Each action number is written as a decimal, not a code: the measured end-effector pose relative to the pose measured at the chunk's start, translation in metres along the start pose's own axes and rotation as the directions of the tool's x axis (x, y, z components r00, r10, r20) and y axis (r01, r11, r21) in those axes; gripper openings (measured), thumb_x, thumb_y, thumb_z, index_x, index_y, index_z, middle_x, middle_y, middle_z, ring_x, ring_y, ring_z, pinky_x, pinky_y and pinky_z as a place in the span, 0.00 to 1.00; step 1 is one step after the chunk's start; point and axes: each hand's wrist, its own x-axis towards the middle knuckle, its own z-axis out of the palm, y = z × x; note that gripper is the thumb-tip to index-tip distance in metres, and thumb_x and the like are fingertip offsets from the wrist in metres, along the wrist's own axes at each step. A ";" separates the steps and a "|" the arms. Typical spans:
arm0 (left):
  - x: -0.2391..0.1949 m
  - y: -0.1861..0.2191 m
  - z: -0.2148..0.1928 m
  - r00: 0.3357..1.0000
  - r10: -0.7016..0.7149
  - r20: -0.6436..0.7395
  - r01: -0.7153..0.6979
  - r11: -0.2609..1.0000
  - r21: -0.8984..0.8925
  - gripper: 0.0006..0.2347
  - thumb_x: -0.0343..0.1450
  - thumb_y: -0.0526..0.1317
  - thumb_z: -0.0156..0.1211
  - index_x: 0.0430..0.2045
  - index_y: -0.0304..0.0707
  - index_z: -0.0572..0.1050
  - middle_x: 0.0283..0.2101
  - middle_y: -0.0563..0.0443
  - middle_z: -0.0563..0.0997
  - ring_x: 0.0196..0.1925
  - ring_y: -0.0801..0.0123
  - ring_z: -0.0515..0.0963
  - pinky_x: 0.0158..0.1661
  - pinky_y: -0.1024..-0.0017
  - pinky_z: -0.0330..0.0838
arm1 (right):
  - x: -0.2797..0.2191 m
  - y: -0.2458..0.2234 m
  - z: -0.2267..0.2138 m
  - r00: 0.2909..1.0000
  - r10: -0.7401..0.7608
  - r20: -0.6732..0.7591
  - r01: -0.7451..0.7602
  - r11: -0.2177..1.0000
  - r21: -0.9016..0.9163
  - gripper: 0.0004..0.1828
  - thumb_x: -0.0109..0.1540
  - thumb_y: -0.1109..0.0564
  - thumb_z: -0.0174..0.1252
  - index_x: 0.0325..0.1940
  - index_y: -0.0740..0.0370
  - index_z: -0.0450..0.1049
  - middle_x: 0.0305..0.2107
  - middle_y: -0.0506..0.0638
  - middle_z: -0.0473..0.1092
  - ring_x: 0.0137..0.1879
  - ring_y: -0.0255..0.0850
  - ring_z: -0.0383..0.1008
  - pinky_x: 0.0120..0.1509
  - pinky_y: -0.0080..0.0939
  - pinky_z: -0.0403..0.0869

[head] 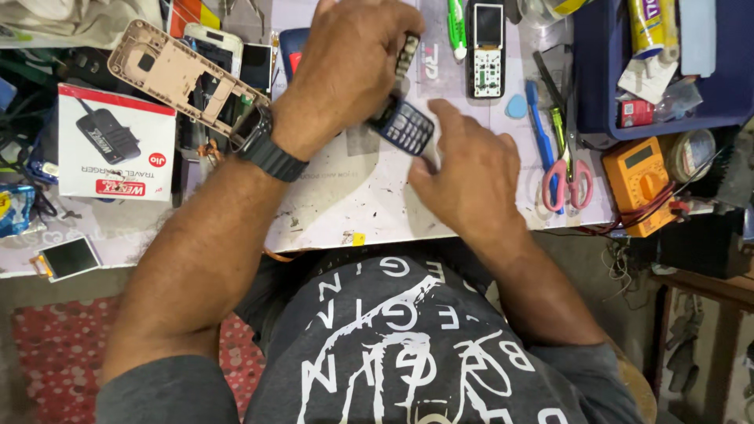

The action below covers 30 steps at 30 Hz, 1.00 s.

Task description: The person disassembles a feature phone using a blue plastic pry tool, removes the keypad, and uses scissors to trim a ribbon cable. The person then reassembles the keypad into the phone housing.

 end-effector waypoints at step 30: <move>0.002 -0.001 0.001 0.995 0.093 -0.017 -0.091 0.991 0.094 0.14 0.64 0.22 0.57 0.37 0.37 0.82 0.35 0.49 0.83 0.47 0.57 0.79 0.50 0.55 0.61 | 0.007 0.025 0.001 0.996 -0.089 -0.003 0.085 0.940 0.329 0.25 0.46 0.53 0.76 0.41 0.66 0.75 0.38 0.58 0.70 0.44 0.57 0.74 0.49 0.53 0.72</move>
